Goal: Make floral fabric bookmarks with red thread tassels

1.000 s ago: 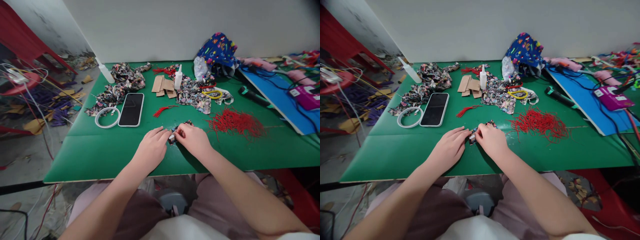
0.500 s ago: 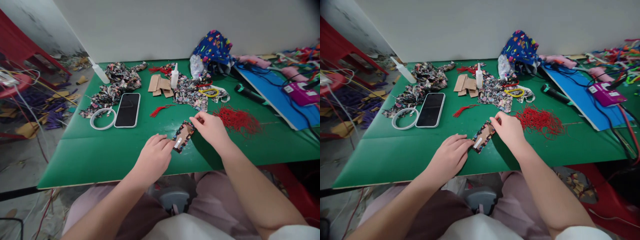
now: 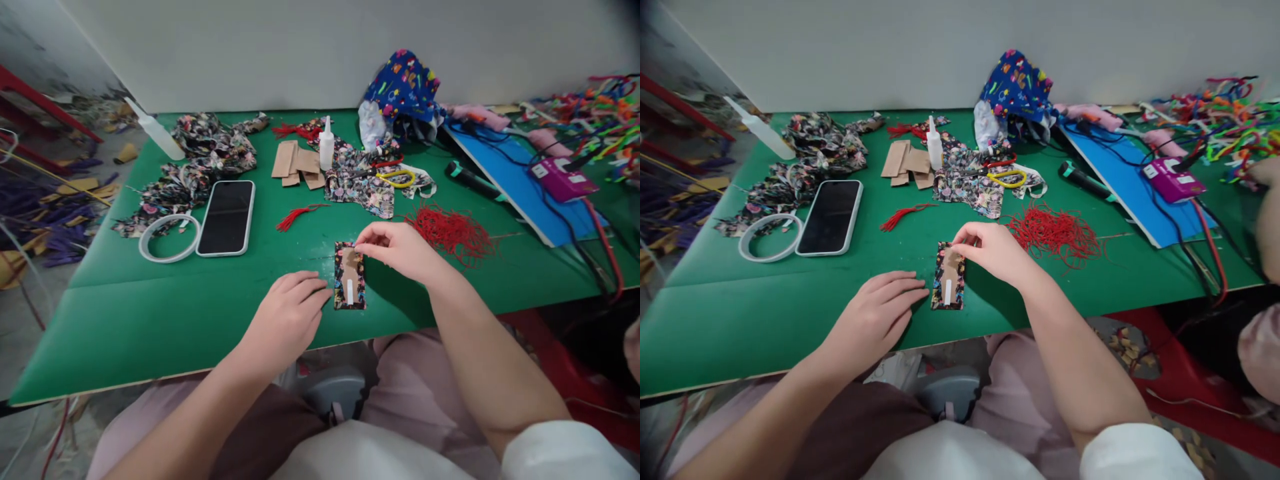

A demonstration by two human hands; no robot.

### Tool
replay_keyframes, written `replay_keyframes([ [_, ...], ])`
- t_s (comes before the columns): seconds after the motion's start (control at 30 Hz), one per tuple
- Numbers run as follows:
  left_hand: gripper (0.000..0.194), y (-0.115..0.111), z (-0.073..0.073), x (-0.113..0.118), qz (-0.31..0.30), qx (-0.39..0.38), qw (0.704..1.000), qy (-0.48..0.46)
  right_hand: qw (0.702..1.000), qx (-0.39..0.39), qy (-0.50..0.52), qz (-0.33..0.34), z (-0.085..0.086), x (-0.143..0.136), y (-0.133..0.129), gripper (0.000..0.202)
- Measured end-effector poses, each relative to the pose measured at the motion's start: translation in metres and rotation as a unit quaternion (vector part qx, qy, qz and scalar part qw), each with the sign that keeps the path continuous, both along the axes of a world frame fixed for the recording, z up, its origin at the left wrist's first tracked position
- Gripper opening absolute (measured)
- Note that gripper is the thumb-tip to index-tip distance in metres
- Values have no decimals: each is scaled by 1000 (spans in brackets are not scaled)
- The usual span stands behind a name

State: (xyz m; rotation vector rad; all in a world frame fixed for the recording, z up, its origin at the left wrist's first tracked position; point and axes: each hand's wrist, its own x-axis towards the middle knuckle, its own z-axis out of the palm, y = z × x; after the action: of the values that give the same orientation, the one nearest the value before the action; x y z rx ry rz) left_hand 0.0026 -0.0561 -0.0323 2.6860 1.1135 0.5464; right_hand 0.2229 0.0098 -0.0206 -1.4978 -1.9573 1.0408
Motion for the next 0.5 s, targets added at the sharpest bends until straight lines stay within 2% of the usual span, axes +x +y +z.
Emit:
replay_keyframes([
  [0.17,28,-12,0,16,-26,-15,999,23,992,-68,2,111,2,-2,-6,14],
  [0.27,29,-14,-2,20,-29,-15,999,38,984,-46,-48,163,1,-6,-9,12],
  [0.37,28,-13,-3,21,-32,-16,998,47,980,-14,-100,171,1,-9,-11,14],
  [0.5,29,-13,-1,22,-40,-14,997,65,980,-7,-107,165,-1,-12,-11,14],
])
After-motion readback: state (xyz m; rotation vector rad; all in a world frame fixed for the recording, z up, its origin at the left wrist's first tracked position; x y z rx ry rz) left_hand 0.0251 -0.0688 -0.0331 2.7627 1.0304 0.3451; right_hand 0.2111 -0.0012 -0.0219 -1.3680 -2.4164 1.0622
